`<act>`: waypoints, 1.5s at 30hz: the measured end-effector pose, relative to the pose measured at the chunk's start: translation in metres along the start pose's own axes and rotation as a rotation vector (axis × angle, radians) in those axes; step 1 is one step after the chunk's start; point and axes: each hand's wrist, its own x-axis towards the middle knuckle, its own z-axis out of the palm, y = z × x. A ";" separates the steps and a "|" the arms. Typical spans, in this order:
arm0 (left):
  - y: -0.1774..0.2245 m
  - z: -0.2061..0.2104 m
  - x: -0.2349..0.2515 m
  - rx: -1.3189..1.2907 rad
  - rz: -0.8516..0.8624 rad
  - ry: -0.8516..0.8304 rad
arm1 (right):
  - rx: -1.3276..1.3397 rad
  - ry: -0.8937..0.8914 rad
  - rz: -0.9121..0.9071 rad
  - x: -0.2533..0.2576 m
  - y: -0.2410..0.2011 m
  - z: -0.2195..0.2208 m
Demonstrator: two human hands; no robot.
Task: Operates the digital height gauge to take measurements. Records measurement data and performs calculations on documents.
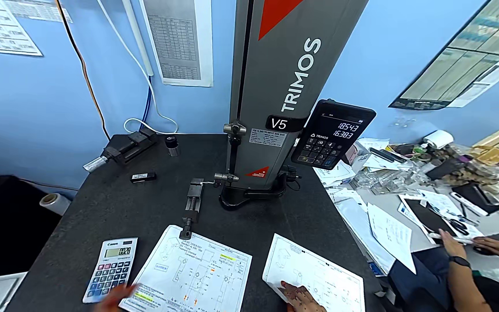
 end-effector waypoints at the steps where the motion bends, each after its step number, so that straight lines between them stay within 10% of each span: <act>1: 0.039 0.021 -0.005 -0.154 -0.075 -0.208 | 0.047 0.031 -0.006 0.001 -0.001 -0.002; 6: 0.147 0.142 -0.044 -0.487 -0.264 -0.745 | 0.370 0.119 0.007 0.015 -0.004 0.015; 34: 0.137 0.190 -0.054 -0.657 -0.368 -0.604 | 0.869 0.183 0.090 0.037 0.033 0.018; 45: 0.150 0.191 -0.058 -0.422 -0.316 -0.553 | 0.007 0.571 0.216 0.049 0.003 -0.099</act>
